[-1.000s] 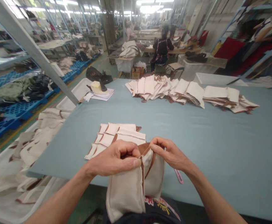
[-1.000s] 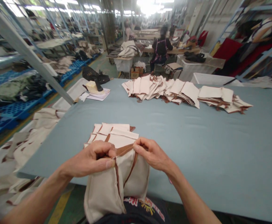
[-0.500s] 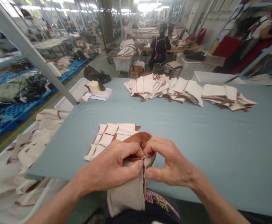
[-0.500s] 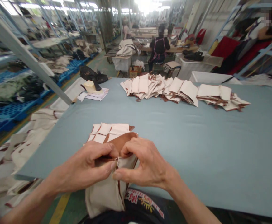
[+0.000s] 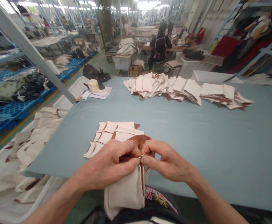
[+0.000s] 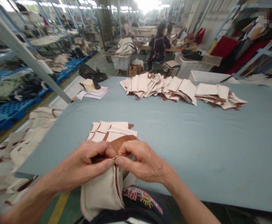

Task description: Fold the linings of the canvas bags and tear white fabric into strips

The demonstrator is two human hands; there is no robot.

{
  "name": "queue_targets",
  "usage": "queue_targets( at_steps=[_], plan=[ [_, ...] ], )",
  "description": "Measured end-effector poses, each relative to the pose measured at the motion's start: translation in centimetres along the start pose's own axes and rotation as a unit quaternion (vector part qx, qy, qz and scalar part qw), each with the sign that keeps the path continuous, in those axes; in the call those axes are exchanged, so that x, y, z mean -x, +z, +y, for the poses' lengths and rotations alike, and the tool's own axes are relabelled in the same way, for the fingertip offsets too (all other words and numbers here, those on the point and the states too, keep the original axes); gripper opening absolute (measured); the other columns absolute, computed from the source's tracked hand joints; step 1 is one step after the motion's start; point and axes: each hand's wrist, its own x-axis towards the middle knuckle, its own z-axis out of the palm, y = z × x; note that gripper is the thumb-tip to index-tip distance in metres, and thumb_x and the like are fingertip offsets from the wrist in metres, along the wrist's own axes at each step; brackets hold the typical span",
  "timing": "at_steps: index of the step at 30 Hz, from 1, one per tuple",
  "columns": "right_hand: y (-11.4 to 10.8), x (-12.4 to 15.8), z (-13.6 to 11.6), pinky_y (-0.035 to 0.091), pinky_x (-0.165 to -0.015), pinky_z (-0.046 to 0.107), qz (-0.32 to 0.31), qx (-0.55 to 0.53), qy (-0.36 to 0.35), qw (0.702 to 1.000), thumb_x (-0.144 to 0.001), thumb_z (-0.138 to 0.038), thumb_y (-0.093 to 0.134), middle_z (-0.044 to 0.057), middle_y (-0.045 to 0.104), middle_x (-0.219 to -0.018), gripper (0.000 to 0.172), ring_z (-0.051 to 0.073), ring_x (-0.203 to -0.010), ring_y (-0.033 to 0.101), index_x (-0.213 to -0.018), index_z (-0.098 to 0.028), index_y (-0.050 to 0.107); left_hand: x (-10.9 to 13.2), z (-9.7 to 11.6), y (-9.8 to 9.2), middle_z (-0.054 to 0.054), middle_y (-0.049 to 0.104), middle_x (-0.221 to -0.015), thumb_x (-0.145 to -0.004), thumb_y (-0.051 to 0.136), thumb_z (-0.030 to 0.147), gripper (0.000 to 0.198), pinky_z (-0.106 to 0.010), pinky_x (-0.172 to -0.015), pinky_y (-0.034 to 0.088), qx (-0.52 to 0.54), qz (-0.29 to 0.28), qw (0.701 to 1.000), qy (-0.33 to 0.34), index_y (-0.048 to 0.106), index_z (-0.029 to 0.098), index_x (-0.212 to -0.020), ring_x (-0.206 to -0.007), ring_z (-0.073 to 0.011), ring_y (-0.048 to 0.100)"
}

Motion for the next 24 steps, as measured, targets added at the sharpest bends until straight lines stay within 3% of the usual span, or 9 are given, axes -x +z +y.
queue_targets(
  at_steps=[4,8,11,16,20,24],
  plan=[
    [0.7,0.3,-0.2,0.030,-0.054,0.024,-0.045,-0.121,0.026,0.991,-0.095,-0.039,0.058,-0.006,0.041,-0.066,0.031,0.011,-0.059,0.036,-0.074,-0.021,0.047,0.2,-1.5,0.8,0.004,0.048,-0.064,-0.086,0.065,0.032,0.022,-0.019,-0.051,0.029,0.175,-0.026,0.983,-0.042,0.057,0.015,-0.075,-0.057,-0.0085,0.038],
    [1.9,0.8,-0.4,0.025,-0.050,0.024,-0.017,-0.131,0.022,0.991,-0.090,-0.032,0.058,-0.006,0.034,-0.066,0.027,0.011,-0.056,0.030,-0.073,-0.023,0.039,0.6,-3.2,1.7,0.001,0.053,-0.069,-0.081,0.074,0.048,0.038,-0.021,-0.057,0.035,0.285,-0.040,0.957,-0.033,0.057,0.014,-0.076,-0.062,-0.0101,0.043],
    [1.9,1.1,-1.1,0.028,-0.056,0.025,0.009,-0.028,-0.003,1.000,-0.087,-0.025,0.057,-0.005,0.040,-0.067,0.022,0.012,-0.061,0.036,-0.072,-0.022,0.041,0.8,-3.0,1.5,0.003,0.051,-0.068,-0.085,0.069,0.039,0.028,-0.019,-0.054,0.033,0.229,-0.035,0.972,-0.032,0.058,0.014,-0.077,-0.060,-0.0087,0.040],
    [1.0,0.9,-2.1,0.029,-0.061,0.026,0.032,0.120,-0.047,0.991,-0.085,-0.015,0.058,-0.005,0.049,-0.065,0.021,0.011,-0.062,0.041,-0.071,-0.021,0.045,0.7,-1.0,0.3,0.006,0.049,-0.064,-0.080,0.057,0.014,0.006,-0.018,-0.053,0.032,0.040,-0.022,0.999,0.006,0.057,0.016,-0.074,-0.057,-0.0073,0.040],
    [0.8,0.5,-2.6,0.031,-0.062,0.026,0.036,0.152,-0.054,0.986,-0.083,-0.011,0.057,-0.002,0.060,-0.067,0.016,0.012,-0.061,0.046,-0.072,-0.020,0.050,0.6,0.1,-0.7,0.005,0.056,-0.066,-0.075,0.054,0.005,0.013,-0.019,-0.058,0.033,-0.140,-0.020,0.988,0.064,0.061,0.016,-0.078,-0.060,-0.0080,0.047],
    [0.7,0.0,-3.3,0.036,-0.065,0.026,0.005,0.145,-0.048,0.988,-0.079,-0.006,0.053,0.001,0.068,-0.077,0.015,0.014,-0.068,0.055,-0.077,-0.020,0.057,0.5,1.0,-1.4,0.006,0.056,-0.067,-0.079,0.053,0.005,0.014,-0.020,-0.057,0.031,-0.205,-0.056,0.972,0.096,0.058,0.018,-0.082,-0.059,-0.0076,0.048]
  ],
)
